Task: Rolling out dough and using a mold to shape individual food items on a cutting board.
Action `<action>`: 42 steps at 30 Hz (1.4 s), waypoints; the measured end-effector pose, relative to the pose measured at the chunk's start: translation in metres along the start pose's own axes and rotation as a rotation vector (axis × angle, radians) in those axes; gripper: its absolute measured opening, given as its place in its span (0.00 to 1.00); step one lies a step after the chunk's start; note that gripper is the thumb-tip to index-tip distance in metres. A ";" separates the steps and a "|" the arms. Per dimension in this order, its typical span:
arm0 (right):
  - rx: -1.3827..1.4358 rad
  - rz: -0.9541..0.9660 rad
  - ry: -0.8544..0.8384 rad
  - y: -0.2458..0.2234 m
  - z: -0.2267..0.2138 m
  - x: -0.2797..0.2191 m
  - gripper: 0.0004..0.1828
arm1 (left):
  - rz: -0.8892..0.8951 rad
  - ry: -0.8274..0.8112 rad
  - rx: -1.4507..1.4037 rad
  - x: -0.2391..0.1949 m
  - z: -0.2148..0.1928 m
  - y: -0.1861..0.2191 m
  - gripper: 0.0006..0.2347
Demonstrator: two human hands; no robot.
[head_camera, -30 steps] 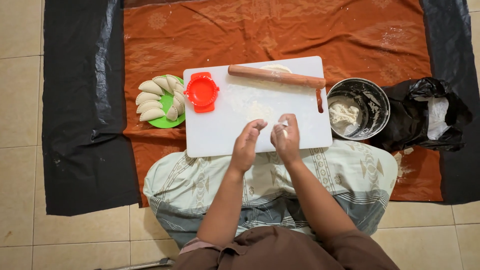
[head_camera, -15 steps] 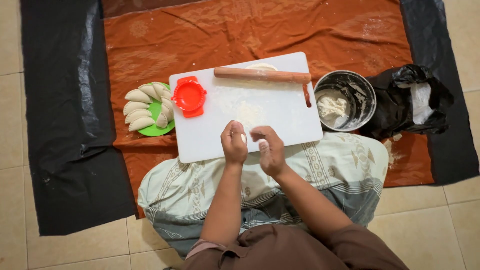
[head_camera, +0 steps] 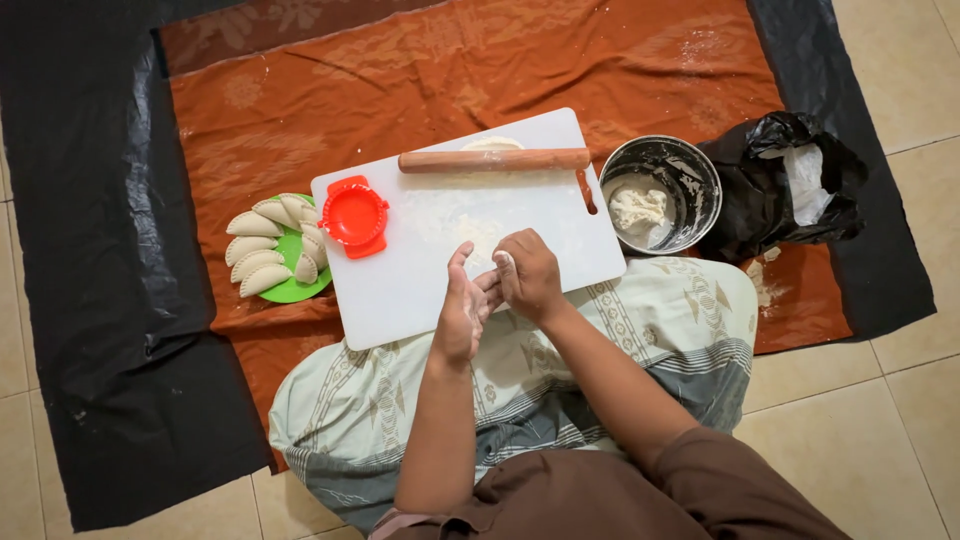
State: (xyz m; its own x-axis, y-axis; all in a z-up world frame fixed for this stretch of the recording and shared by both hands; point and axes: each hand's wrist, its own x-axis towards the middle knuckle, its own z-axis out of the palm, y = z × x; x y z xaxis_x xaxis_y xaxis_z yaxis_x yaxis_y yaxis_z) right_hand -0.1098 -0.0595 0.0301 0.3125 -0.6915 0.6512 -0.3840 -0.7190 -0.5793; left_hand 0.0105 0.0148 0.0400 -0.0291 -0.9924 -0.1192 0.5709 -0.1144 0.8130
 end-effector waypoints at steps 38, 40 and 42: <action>0.326 -0.044 -0.131 -0.029 0.023 -0.018 0.27 | 0.099 0.393 0.189 0.020 -0.047 -0.025 0.23; 0.260 -0.064 -0.155 -0.016 0.027 -0.020 0.25 | -0.061 0.393 0.150 0.015 -0.041 -0.020 0.28; 0.124 -0.057 -0.096 0.002 0.031 -0.023 0.22 | -0.162 0.253 -0.106 0.007 -0.032 -0.008 0.34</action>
State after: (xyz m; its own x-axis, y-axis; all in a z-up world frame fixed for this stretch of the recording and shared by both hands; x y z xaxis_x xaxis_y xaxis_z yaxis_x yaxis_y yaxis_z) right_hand -0.0909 -0.0470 -0.0009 0.4148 -0.6486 0.6382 -0.2545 -0.7561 -0.6029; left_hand 0.0324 0.0099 0.0145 0.0708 -0.9177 -0.3909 0.6583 -0.2515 0.7095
